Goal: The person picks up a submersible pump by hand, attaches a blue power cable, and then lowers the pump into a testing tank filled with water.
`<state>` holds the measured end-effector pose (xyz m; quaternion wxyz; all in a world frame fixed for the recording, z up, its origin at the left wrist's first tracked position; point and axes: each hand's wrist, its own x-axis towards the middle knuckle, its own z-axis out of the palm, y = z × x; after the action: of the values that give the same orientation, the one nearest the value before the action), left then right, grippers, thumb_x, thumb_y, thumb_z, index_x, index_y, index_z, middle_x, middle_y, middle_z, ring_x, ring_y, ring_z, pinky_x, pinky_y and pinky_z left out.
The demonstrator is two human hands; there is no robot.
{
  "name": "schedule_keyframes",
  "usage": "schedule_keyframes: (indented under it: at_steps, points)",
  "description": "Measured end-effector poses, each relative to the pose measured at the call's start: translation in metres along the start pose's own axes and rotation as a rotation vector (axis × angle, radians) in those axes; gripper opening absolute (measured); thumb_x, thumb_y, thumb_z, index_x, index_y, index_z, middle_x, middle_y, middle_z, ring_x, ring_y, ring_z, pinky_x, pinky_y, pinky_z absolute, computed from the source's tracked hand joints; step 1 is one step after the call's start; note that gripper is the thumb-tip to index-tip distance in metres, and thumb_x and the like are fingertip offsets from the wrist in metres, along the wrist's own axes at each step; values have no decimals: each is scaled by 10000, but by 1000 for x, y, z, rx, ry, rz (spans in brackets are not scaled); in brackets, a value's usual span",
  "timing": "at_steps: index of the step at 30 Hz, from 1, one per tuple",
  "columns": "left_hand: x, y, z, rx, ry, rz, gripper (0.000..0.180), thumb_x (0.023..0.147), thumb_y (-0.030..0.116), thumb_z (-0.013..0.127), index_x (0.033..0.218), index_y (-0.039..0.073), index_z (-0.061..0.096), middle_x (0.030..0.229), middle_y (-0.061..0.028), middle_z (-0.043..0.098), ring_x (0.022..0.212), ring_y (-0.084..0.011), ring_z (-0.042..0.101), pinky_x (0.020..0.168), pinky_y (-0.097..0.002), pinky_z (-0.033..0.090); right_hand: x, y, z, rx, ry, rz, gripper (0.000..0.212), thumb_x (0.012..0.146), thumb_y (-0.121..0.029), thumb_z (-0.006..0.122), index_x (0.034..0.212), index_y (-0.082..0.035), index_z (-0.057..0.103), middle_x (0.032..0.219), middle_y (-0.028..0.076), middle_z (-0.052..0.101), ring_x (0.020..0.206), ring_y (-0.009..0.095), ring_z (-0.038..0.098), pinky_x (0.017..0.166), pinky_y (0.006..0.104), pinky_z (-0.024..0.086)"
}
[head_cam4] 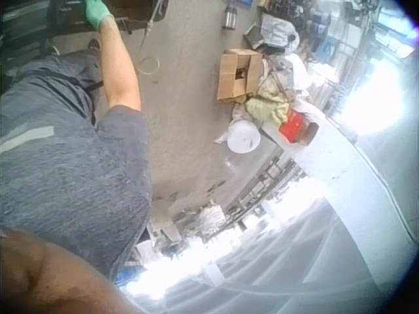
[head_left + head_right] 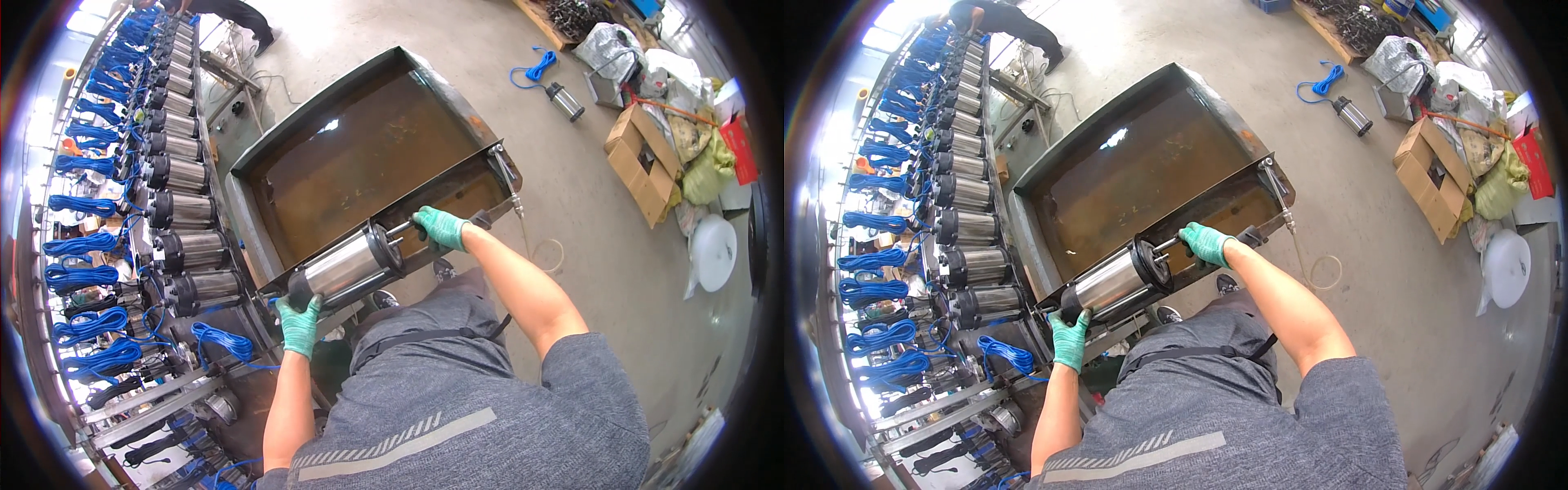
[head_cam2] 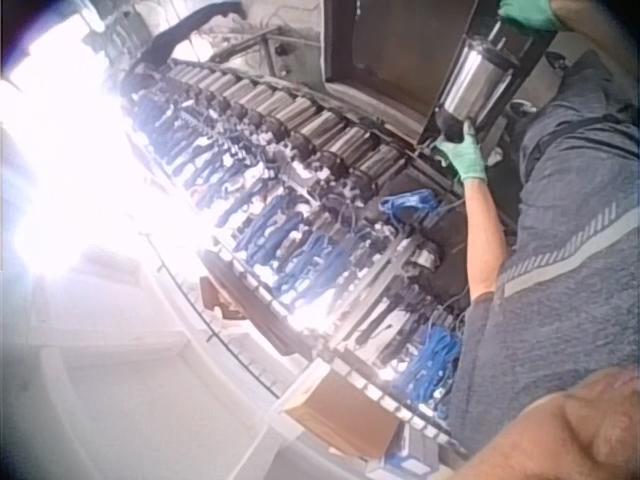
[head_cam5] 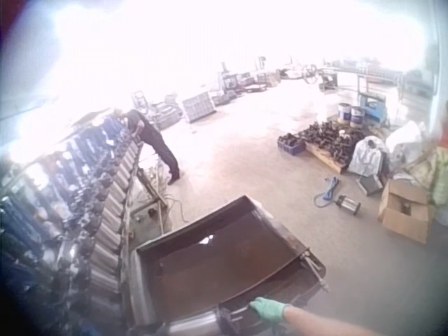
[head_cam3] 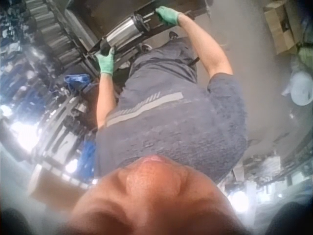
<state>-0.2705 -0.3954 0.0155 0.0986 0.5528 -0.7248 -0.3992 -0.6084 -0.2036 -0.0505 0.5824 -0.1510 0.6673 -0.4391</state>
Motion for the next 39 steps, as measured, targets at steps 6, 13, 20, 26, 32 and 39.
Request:
schedule_keyframes:
  at_steps: [6,13,20,26,32,39]
  points:
    - [3,-17,1,48,44,76,716,796,365,874,1250,7,453,999,-77,555,865,-180,506,788,-335,482,2,-9,-4,141,-48,165,576,1031,-579,427,776,-82,566,617,11,483,467,158,458,452,318,407]
    - [-1,-5,2,12,34,85,724,788,396,875,1239,11,460,987,-76,548,851,-183,493,770,-332,470,3,-8,-4,19,-58,130,575,1036,-580,388,775,-102,571,615,-4,475,449,141,482,431,303,404]
    - [-1,-9,0,23,28,71,745,788,408,872,1255,10,450,984,-84,546,852,-190,507,761,-339,484,3,-14,-10,-64,-51,187,535,1039,-547,409,769,-111,559,642,3,484,445,136,455,437,304,395]
    - [0,-1,0,20,-5,-19,803,773,330,898,1302,-25,409,1164,-166,589,1058,-247,566,951,-366,471,8,-1,-9,-60,-60,12,543,1033,-569,417,791,-108,573,646,14,480,504,148,482,469,310,412]
    - [0,-7,1,93,48,98,752,790,406,871,1264,13,440,1014,-98,567,874,-193,515,778,-341,486,15,2,-12,69,-116,169,581,1038,-581,391,797,-87,580,635,22,471,495,159,473,475,312,424]
    - [0,-2,0,33,6,-12,742,789,256,887,1299,-11,418,1159,-151,587,1047,-237,562,942,-365,474,0,-9,-3,-36,-21,-5,608,1039,-574,403,737,-56,507,621,30,464,499,179,501,483,354,453]
